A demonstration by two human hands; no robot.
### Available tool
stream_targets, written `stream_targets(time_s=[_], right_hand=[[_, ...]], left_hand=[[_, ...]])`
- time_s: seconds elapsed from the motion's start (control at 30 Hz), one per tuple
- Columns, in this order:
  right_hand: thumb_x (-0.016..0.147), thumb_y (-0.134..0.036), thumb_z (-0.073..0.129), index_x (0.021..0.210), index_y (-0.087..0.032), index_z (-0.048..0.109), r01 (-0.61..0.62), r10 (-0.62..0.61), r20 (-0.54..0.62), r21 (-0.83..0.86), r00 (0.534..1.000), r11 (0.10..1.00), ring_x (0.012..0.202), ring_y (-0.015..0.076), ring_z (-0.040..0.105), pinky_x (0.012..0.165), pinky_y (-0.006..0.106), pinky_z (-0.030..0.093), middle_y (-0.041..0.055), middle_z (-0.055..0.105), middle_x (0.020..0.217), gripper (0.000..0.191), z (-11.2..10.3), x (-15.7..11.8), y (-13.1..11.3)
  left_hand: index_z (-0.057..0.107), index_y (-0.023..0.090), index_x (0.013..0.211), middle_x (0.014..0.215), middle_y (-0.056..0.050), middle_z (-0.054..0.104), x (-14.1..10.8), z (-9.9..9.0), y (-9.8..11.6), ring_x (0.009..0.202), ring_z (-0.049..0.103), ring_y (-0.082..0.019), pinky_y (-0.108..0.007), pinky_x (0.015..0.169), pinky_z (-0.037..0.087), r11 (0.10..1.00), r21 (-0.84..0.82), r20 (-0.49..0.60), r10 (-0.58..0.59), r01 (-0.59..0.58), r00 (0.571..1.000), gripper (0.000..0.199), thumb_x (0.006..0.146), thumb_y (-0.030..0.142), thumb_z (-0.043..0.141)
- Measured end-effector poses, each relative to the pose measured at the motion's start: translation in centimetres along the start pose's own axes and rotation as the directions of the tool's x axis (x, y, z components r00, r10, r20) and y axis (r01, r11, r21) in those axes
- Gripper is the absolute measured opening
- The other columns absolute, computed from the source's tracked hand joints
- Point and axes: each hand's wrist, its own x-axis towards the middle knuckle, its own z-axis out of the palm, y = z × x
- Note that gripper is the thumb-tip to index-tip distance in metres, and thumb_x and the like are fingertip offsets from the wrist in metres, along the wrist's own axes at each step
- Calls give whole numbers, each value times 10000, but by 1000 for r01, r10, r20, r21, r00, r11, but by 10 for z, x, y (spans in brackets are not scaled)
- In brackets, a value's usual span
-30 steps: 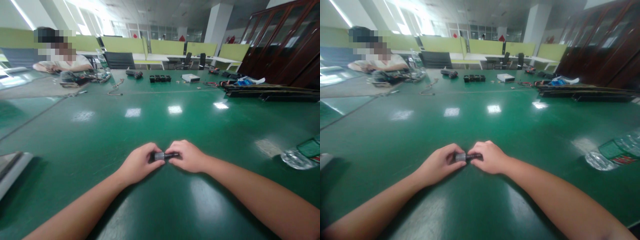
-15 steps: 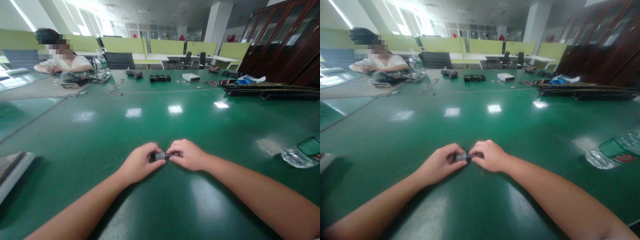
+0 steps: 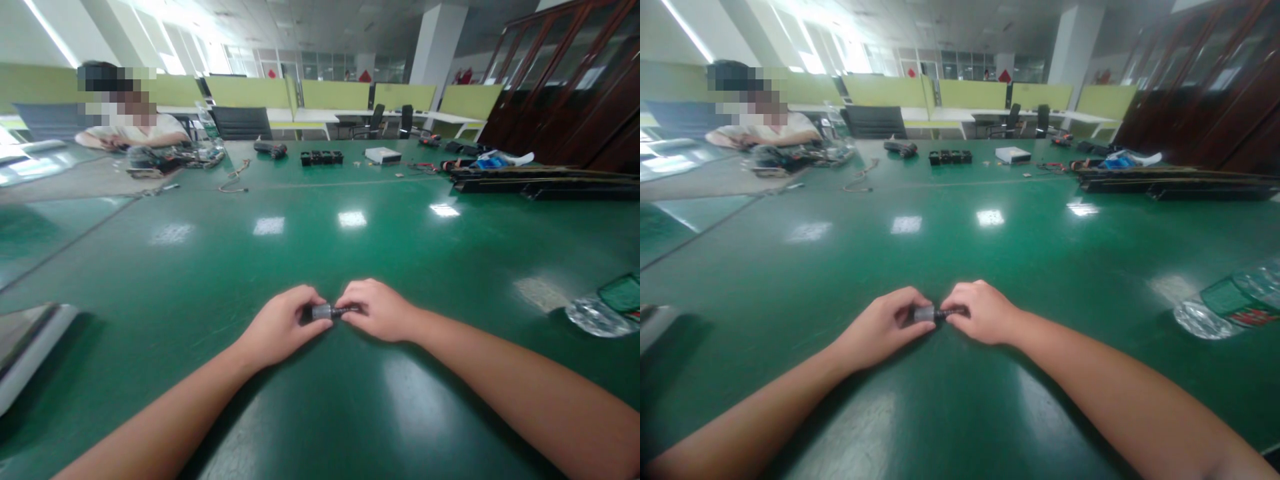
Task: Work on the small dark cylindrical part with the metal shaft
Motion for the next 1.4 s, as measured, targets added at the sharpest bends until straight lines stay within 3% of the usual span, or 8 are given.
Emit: stream_targets(time_s=[0.73,1.03,1.4], right_hand=[[849,-172,670,988,-205,728,-20,20,-2,14,1000,1000,833,157,621,799,293,445,30,695,929,154,-1,-3,1],[853,-260,701,964,-203,737,-57,57,6,13,998,998,840,167,627,790,296,439,29,707,918,130,-1,-2,0],[809,-182,714,886,-177,748,-82,87,-64,65,994,994,700,122,574,646,237,406,12,678,795,84,-3,-4,0]], left_hand=[[677,206,950,822,-15,661,0,-1,1,709,568,-166,-276,680,456,1000,-6,0,-5,5,1000,252,841,432,653],[680,209,954,816,-5,650,0,0,0,696,565,-158,-272,685,451,1000,-7,2,-1,1,1000,242,838,421,662],[678,207,951,803,-1,639,1,-1,0,700,560,-158,-270,678,441,1000,-8,-4,8,-8,1000,251,844,434,667]])
